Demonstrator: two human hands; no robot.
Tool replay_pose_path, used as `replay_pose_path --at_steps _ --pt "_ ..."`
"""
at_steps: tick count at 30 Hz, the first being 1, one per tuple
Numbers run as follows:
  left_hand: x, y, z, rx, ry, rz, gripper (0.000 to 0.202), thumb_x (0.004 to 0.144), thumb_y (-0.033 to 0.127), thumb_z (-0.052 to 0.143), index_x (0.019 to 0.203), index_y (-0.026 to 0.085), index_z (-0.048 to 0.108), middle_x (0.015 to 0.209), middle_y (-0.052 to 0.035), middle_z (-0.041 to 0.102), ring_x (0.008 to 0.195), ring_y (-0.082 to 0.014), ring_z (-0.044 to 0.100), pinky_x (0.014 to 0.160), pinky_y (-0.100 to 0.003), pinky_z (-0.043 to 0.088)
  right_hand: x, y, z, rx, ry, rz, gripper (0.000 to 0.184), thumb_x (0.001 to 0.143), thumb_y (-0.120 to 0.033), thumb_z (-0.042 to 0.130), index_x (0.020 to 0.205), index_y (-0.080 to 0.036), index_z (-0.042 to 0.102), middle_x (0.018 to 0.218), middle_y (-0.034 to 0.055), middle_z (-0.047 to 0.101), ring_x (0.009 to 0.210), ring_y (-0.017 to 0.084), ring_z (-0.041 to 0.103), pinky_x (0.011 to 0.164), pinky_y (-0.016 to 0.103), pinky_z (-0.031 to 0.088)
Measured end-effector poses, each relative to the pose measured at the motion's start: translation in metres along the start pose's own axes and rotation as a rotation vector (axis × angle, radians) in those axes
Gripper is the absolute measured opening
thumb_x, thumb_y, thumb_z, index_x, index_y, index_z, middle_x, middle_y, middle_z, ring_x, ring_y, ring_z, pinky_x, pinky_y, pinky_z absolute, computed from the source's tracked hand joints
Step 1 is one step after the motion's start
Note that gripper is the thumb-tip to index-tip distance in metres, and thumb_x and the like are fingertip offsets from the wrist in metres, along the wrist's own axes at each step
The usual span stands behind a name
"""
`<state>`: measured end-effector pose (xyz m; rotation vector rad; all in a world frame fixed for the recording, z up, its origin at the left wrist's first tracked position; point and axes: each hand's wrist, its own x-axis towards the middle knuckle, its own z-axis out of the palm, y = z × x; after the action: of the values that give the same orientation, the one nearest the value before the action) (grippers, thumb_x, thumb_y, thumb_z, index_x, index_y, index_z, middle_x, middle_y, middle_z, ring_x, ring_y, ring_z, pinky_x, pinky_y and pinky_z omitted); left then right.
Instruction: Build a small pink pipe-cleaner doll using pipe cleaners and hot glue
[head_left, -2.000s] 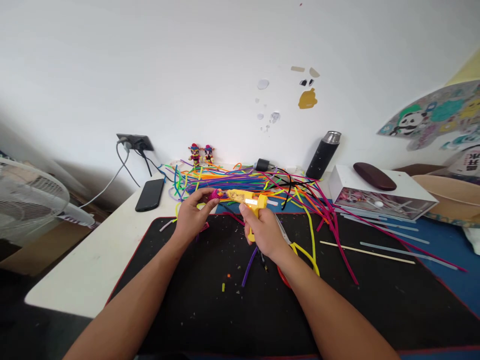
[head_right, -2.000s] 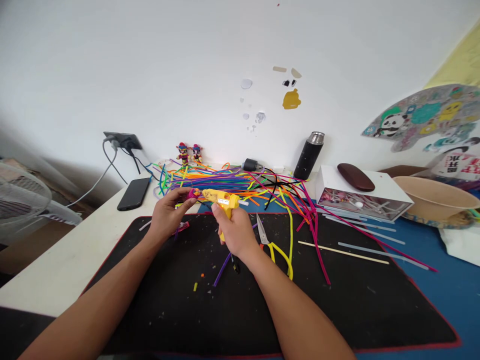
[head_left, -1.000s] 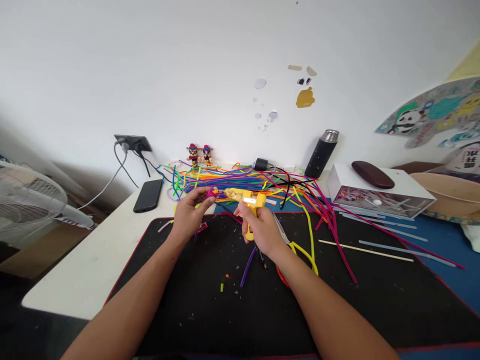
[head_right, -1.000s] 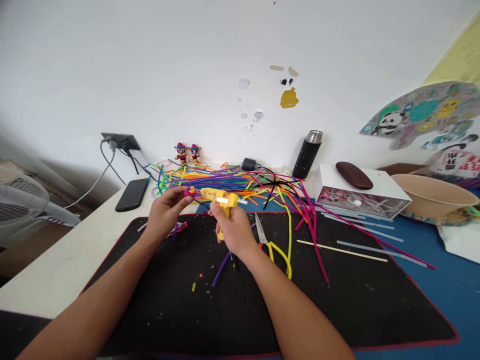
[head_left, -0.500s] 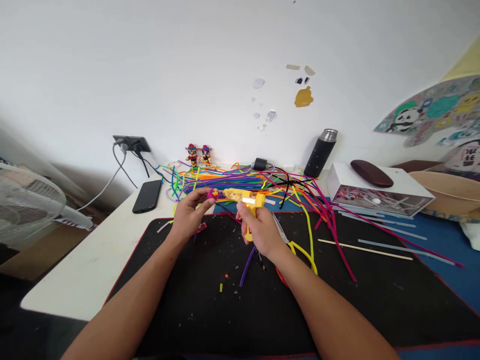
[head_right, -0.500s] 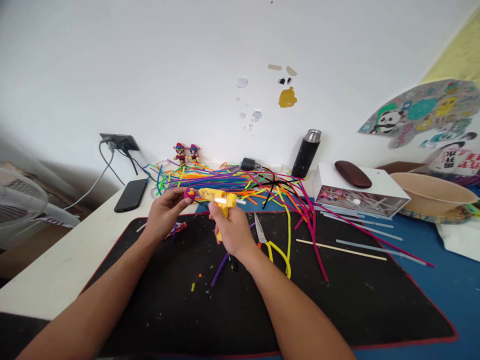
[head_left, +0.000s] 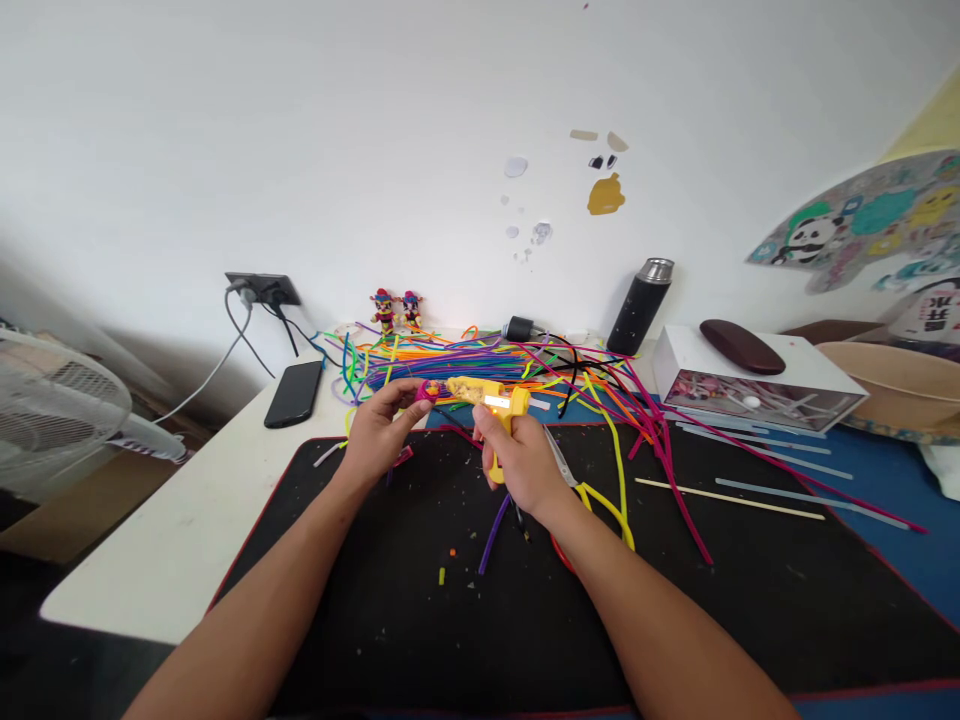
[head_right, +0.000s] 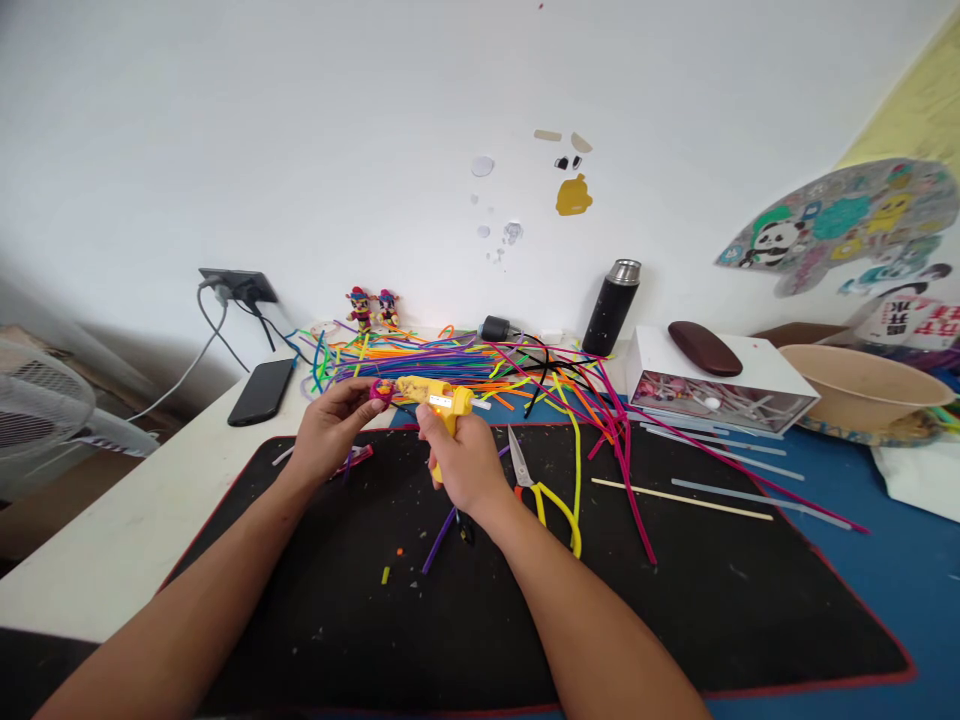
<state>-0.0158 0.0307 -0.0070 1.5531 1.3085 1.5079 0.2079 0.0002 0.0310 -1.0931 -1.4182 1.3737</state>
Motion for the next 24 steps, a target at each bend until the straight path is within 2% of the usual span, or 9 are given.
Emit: replay_pose_path --at_steps 24 --pt "0.0003 0.0045 0.0011 -0.038 0.058 0.014 0.048 0.079 0.058 0.086 0.109 0.021 0.078 0.101 -0.007 0.079 0.097 -0.0256 0.074 0.092 -0.041 0.062 -0.0006 0.0003 -0.0003 -0.019 -0.009 0.018 0.061 0.089 -0.081 0.06 0.073 -0.021 0.06 0.043 -0.0047 0.051 0.035 0.013 0.05 0.04 0.024 0.039"
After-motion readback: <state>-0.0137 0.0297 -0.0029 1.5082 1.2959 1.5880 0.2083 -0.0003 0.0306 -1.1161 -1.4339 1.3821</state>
